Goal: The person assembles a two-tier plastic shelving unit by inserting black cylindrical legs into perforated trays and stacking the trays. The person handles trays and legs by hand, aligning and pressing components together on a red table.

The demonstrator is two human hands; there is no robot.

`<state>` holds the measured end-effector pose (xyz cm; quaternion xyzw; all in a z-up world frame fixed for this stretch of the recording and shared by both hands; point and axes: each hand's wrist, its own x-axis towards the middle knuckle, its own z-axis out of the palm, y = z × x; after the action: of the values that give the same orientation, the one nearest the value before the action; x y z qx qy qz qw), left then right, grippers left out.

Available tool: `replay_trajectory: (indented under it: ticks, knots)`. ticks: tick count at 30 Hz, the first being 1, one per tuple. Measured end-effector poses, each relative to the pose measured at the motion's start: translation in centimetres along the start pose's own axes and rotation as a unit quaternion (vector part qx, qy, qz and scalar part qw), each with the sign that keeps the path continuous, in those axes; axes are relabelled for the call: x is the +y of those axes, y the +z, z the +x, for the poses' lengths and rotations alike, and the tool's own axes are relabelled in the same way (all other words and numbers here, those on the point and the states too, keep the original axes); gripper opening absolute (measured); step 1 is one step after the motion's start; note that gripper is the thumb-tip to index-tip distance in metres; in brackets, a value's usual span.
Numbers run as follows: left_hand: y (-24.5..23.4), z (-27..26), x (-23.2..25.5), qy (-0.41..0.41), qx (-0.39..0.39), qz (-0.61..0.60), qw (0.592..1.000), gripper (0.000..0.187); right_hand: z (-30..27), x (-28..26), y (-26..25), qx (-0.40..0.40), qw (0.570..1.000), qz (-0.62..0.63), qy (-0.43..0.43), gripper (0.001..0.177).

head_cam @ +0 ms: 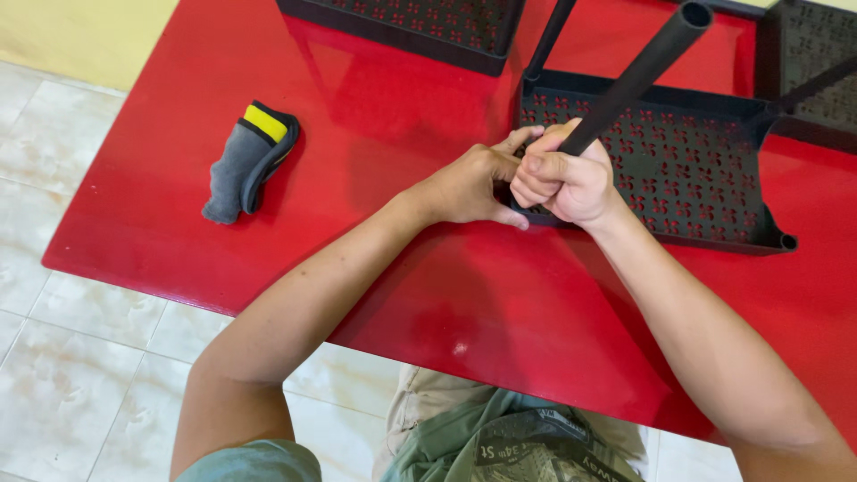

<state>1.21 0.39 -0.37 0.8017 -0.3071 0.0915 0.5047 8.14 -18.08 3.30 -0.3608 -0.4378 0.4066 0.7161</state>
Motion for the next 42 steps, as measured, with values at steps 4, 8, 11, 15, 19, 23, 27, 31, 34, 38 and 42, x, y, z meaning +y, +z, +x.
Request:
replay_trajectory:
  ticks: [4, 8, 11, 15, 19, 23, 27, 31, 34, 38, 42]
  knots:
    - [0.1, -0.2, 0.8, -0.025, 0.012, -0.006, 1.0, 0.044, -0.1, 0.4, 0.5, 0.043, 0.999, -0.022, -0.005, 0.044]
    - [0.5, -0.3, 1.1, -0.042, 0.024, 0.03, 0.998, 0.041, -0.3, 0.5, 2.3, 0.132, 0.983, -0.125, -0.025, 0.04]
    - [0.5, -0.2, 1.2, -0.029, 0.033, 0.048, 0.998, 0.044, -0.7, -1.0, 3.3, 0.125, 0.949, -0.278, -0.083, 0.027]
    - [0.2, -0.2, 1.7, -0.014, 0.022, 0.0, 1.0, 0.036, -0.5, -3.0, 3.9, 0.172, 0.955, -0.222, -0.091, 0.027]
    - [0.1, 0.0, 1.8, -0.016, 0.018, 0.012, 1.0, 0.044, 0.4, -2.3, 4.1, 0.151, 0.975, -0.138, -0.091, 0.043]
    - [0.1, -0.1, 1.2, -0.049, -0.001, 0.023, 0.999, 0.046, 0.8, -1.2, 3.8, 0.168, 0.969, -0.149, -0.103, 0.05]
    - [-0.1, 0.0, 0.6, 0.057, 0.007, 0.074, 0.996, 0.042, 0.7, -1.7, 3.1, 0.139, 0.984, -0.077, -0.074, 0.048]
    - [-0.1, 0.0, 0.5, 0.0, -0.007, 0.031, 0.999, 0.044, 0.6, -2.3, 2.0, 0.065, 0.996, -0.038, -0.038, 0.047]
    - [-0.2, -0.1, 0.8, 0.02, -0.003, 0.044, 0.999, 0.042, 0.7, -2.8, 1.2, -0.007, 0.999, -0.028, -0.037, 0.05]
    - [-0.1, -0.1, 2.0, -0.055, -0.008, 0.032, 0.998, 0.043, 1.0, -2.6, 1.1, 0.006, 1.0, -0.023, -0.006, 0.049]
    - [-0.1, -0.1, 2.7, 0.028, 0.009, 0.052, 0.998, 0.049, 0.6, -2.3, 1.9, 0.055, 0.997, -0.057, -0.024, 0.037]
